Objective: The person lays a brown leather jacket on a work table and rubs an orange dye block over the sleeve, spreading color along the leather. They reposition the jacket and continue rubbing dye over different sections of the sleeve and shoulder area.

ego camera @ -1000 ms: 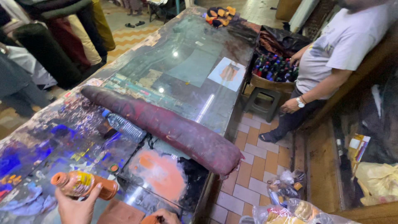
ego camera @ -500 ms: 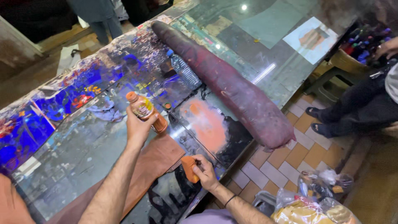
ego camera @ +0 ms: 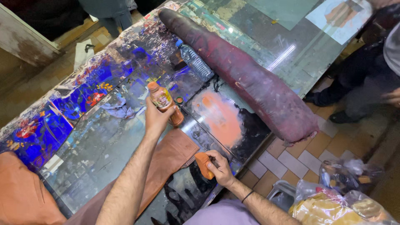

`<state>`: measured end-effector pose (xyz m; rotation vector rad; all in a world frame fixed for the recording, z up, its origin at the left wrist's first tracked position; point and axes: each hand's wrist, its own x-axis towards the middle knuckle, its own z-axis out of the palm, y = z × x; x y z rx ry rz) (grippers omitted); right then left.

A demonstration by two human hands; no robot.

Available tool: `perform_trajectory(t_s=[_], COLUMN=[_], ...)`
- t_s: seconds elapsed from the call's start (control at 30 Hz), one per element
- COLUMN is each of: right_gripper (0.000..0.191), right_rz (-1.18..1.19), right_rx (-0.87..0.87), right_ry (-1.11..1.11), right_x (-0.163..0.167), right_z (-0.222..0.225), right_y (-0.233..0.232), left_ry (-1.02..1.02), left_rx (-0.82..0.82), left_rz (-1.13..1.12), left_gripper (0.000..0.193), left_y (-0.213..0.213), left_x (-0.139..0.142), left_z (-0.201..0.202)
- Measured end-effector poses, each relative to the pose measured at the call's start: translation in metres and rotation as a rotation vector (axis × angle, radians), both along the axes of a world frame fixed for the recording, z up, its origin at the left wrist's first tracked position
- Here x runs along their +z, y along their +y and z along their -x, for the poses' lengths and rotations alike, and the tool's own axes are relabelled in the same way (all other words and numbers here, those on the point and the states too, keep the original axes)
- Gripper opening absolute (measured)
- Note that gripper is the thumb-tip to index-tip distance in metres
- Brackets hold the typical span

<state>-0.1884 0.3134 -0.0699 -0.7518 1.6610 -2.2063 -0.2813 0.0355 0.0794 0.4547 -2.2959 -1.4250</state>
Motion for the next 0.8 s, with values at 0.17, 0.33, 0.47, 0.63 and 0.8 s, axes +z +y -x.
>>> perform_trajectory(t_s=[0.17,0.33,0.47,0.63,0.8], right_gripper=[0.031,0.033,0.032,0.034,0.033], right_rz=[-0.062,-0.024,-0.069,-0.055,-0.043], right_rx=[-0.026,-0.028,-0.033,-0.031,-0.013], right_ry=[0.064,0.068,0.102,0.079,0.057], right_x=[0.000,0.001,0.002,0.006,0.011], right_z=[-0.001,-0.002,-0.004,-0.003,-0.002], right_y=[0.002,0.003,0.004,0.005,0.006], left_ry=[-0.031,-0.039,0.010,-0.206,-0.372], left_rx=[0.051,0.051,0.054,-0.095,-0.272], left_rz=[0.187,0.153,0.160,0.346,0.551], left_gripper=[0.075,0.075,0.077,0.075,0.076], left_y=[0.002,0.006,0.008,0.012,0.024], left_x=[0.003,0.004,0.010,0.024,0.034], left_z=[0.003,0.006,0.006,0.007,0.023])
